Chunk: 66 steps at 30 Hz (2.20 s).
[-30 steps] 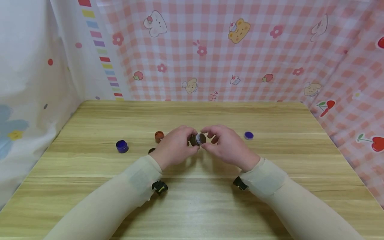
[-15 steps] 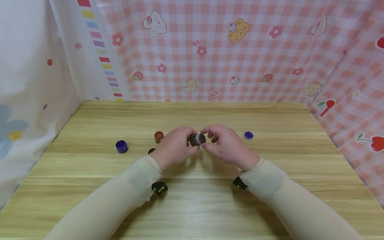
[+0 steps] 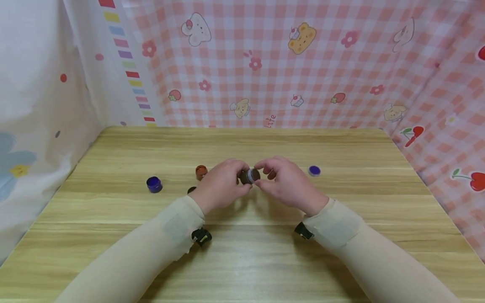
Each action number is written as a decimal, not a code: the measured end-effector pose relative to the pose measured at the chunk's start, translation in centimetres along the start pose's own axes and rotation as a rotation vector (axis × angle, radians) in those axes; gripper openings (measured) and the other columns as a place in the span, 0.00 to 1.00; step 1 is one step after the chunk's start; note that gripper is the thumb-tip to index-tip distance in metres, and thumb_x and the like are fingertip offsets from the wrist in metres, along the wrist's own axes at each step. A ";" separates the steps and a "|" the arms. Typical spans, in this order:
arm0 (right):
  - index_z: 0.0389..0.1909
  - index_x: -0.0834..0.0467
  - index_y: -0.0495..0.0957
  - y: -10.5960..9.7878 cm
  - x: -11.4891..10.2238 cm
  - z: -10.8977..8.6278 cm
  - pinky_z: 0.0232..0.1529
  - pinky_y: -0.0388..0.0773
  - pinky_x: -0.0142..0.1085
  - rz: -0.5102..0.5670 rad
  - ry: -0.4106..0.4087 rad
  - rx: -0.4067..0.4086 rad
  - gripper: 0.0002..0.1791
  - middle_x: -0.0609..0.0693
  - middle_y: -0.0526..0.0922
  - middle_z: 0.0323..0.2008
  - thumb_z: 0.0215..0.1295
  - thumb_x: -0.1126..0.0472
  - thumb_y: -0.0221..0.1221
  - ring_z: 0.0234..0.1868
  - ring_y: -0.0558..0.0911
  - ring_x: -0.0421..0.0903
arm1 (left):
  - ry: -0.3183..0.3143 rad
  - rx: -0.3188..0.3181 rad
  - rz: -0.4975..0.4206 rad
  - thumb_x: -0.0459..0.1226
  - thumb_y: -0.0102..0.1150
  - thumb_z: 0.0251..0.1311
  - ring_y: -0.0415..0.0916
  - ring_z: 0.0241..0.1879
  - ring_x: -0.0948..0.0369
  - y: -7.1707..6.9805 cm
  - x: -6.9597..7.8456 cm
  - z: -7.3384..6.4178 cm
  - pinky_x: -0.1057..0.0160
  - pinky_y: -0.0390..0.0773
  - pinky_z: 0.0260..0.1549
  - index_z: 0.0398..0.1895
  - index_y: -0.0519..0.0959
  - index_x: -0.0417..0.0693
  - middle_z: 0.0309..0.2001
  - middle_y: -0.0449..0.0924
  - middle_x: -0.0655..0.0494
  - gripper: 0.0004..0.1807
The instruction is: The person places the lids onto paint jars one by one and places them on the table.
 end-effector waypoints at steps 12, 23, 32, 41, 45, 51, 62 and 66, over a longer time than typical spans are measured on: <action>0.58 0.56 0.83 -0.1 0.2 -0.1 0.50 0.81 0.46 0.003 0.013 -0.009 0.20 0.57 0.84 0.50 0.67 0.58 0.70 0.48 0.81 0.51 | 0.006 -0.004 0.001 0.43 0.70 0.66 0.75 0.43 0.59 0.1 0.2 0.0 0.59 0.77 0.45 0.49 0.81 0.51 0.45 0.78 0.57 0.13; 0.61 0.58 0.82 0.0 0.1 -0.1 0.50 0.81 0.46 0.012 0.018 -0.022 0.23 0.58 0.84 0.49 0.67 0.57 0.70 0.48 0.81 0.51 | 0.001 -0.006 -0.008 0.43 0.70 0.66 0.75 0.43 0.58 0.1 0.2 0.0 0.58 0.77 0.45 0.49 0.81 0.51 0.45 0.78 0.57 0.13; 0.57 0.58 0.84 0.0 0.1 0.0 0.48 0.80 0.44 0.006 0.002 -0.010 0.19 0.57 0.84 0.46 0.67 0.56 0.70 0.46 0.80 0.50 | 0.007 -0.005 -0.018 0.43 0.70 0.66 0.75 0.43 0.58 0.0 0.3 0.0 0.58 0.77 0.45 0.49 0.81 0.51 0.45 0.78 0.57 0.13; 0.57 0.56 0.84 0.0 0.1 -0.1 0.49 0.81 0.45 0.020 -0.007 -0.011 0.19 0.56 0.84 0.48 0.67 0.59 0.71 0.47 0.81 0.50 | 0.003 -0.003 -0.018 0.43 0.70 0.66 0.76 0.43 0.58 0.1 0.3 0.1 0.58 0.78 0.46 0.50 0.81 0.50 0.46 0.78 0.57 0.14; 0.56 0.56 0.85 0.1 0.2 0.0 0.48 0.80 0.44 0.011 0.005 -0.016 0.17 0.54 0.83 0.46 0.68 0.57 0.70 0.46 0.80 0.50 | 0.002 0.000 -0.022 0.43 0.70 0.65 0.75 0.43 0.58 0.1 0.2 0.1 0.58 0.77 0.45 0.48 0.81 0.51 0.45 0.78 0.57 0.12; 0.60 0.58 0.82 0.0 0.2 0.0 0.50 0.81 0.46 0.017 0.004 -0.013 0.22 0.57 0.84 0.49 0.67 0.58 0.71 0.48 0.81 0.51 | 0.007 -0.001 -0.017 0.43 0.70 0.65 0.76 0.43 0.58 0.2 0.2 0.2 0.58 0.78 0.46 0.49 0.82 0.51 0.45 0.78 0.57 0.13; 0.60 0.58 0.82 0.0 0.2 0.0 0.51 0.81 0.46 0.007 0.013 -0.012 0.23 0.57 0.84 0.49 0.67 0.57 0.71 0.48 0.81 0.51 | 0.012 0.003 -0.019 0.43 0.70 0.65 0.75 0.43 0.58 0.1 0.2 0.2 0.59 0.77 0.45 0.49 0.81 0.51 0.44 0.78 0.57 0.13; 0.58 0.57 0.83 0.1 0.2 0.0 0.50 0.81 0.46 0.009 0.008 -0.010 0.21 0.56 0.84 0.48 0.66 0.58 0.71 0.47 0.81 0.51 | 0.013 0.006 -0.016 0.43 0.70 0.65 0.75 0.43 0.58 0.0 0.2 0.1 0.58 0.77 0.45 0.49 0.81 0.51 0.44 0.78 0.57 0.13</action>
Point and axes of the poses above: each hand's wrist, its own z-axis towards the middle knuckle, its own y-axis out of the palm, x = y × z, the point moved 9 cm from there along z, towards the middle knuckle
